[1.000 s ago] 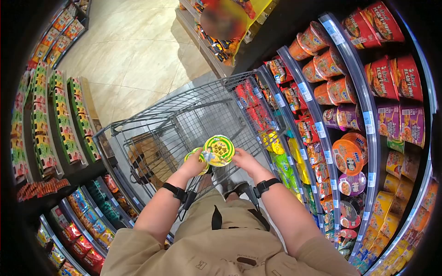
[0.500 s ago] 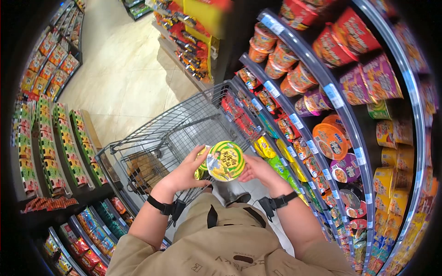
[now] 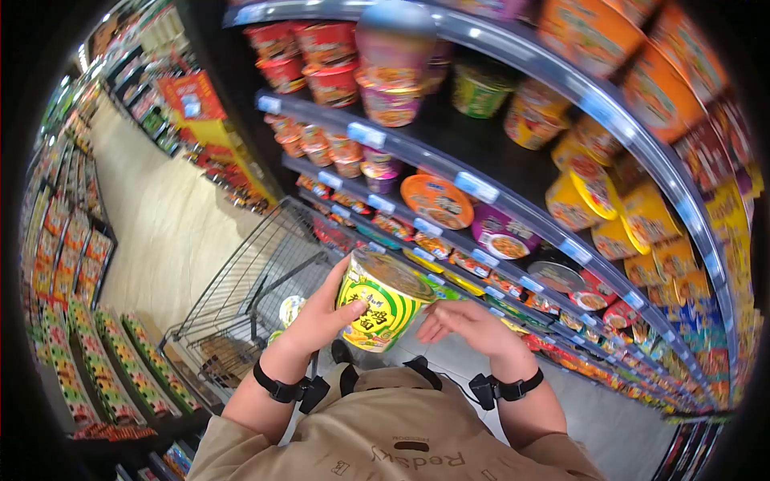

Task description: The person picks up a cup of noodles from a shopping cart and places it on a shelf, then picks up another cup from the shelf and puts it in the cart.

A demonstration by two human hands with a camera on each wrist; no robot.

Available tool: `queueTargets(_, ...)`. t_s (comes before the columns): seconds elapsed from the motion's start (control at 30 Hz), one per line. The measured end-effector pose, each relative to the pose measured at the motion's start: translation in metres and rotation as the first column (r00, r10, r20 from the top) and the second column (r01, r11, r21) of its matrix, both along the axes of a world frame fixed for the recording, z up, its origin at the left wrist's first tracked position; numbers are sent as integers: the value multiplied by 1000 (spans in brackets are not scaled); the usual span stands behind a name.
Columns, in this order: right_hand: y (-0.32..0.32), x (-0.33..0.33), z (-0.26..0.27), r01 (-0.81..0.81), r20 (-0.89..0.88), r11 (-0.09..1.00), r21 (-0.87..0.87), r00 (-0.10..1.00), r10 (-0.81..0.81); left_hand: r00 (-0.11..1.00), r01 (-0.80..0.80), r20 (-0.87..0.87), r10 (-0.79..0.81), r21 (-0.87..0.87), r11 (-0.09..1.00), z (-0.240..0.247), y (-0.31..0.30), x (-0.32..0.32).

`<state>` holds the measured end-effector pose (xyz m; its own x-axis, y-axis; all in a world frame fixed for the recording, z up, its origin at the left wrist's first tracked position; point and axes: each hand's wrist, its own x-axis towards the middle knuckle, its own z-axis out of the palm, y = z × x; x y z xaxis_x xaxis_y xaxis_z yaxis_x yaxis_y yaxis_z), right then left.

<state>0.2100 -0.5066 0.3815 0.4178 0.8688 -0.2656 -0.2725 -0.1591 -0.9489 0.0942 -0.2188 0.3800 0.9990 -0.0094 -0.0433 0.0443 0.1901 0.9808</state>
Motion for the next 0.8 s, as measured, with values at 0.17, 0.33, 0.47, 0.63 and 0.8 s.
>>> queueTargets(0.17,-90,-17,2,102,229,994,-27,969,-94,990,140,-10,-140,186,973,11,-82,29)
queueTargets(0.33,-163,-26,5,197,228,980,0,955,-191,984,176,-13,-179,272,946,17,-150,44)
queueTargets(0.47,-199,-33,25,266,120,960,81,954,-275,988,155,-63,-143,275,949,17,-179,51)
queueTargets(0.63,-206,-27,26,306,28,936,172,949,-315,990,94,78,-116,241,966,27,-198,62)
queueTargets(0.8,-180,-7,16,420,229,902,100,872,-432,977,122,105,-184,428,895,55,-197,74)
